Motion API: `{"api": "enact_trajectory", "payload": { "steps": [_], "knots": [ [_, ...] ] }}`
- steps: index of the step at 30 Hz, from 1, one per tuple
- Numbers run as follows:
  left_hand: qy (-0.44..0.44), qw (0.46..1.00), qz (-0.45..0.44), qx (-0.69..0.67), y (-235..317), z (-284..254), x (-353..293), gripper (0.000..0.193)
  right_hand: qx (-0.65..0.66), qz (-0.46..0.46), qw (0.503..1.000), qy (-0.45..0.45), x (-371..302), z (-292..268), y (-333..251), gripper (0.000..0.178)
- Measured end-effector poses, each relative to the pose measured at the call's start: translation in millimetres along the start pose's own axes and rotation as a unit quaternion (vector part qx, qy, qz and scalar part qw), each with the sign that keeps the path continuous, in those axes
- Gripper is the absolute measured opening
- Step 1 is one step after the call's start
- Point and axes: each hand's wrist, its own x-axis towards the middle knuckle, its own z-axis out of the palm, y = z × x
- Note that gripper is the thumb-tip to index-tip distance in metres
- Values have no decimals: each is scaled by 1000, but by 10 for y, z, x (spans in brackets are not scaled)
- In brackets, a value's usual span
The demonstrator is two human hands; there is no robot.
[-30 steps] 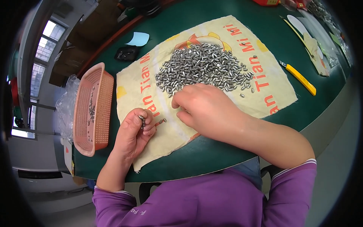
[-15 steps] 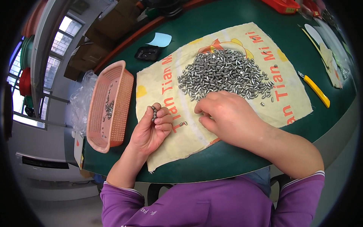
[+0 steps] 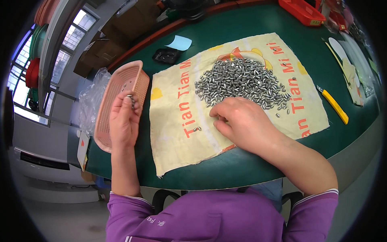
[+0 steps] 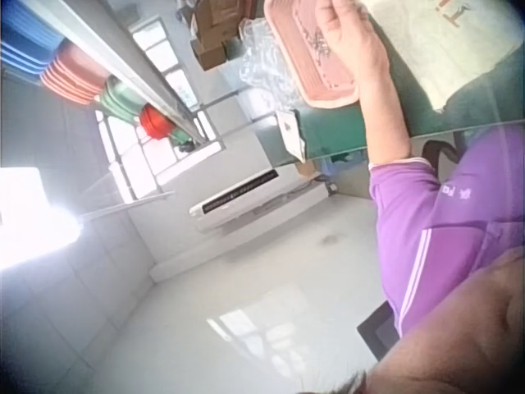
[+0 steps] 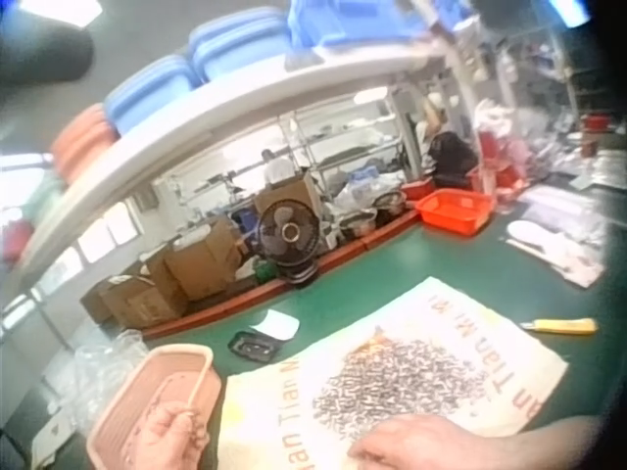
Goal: The recorder is sorting small metal pins from a pile on a cloth mat and precisely inserting them into plastic carrier strips using their hands and a small manual tool.
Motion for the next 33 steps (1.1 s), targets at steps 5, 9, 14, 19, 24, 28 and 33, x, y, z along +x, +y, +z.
{"api": "enact_trajectory", "payload": {
  "steps": [5, 9, 14, 19, 24, 28, 33],
  "knots": [
    [181, 781, 169, 574, 354, -621, 27, 30, -28, -9, 999, 31, 44, 21, 53, 15],
    [84, 730, 237, 635, 316, -312, -116, 41, -60, -39, 995, 76, 50, 16, 87, 15],
    [-228, 826, 22, 516, 25, 426, -416, 39, -97, -49, 991, 76, 44, -11, 113, 17],
    [-257, 825, 36, 502, -352, 619, -389, 31, -130, -58, 988, 62, 25, 101, 134, 23],
    [-242, 842, 64, 477, -499, 676, -261, 39, -154, -111, 981, 45, 96, 242, 112, 25],
    [-257, 861, -25, 438, -479, 666, -312, 57, -91, -125, 988, 10, 49, 274, 126, 26],
    [-262, 869, 19, 420, -457, 579, -463, 72, -30, -108, 994, 8, 8, 155, 12, 29]
  ]
}}
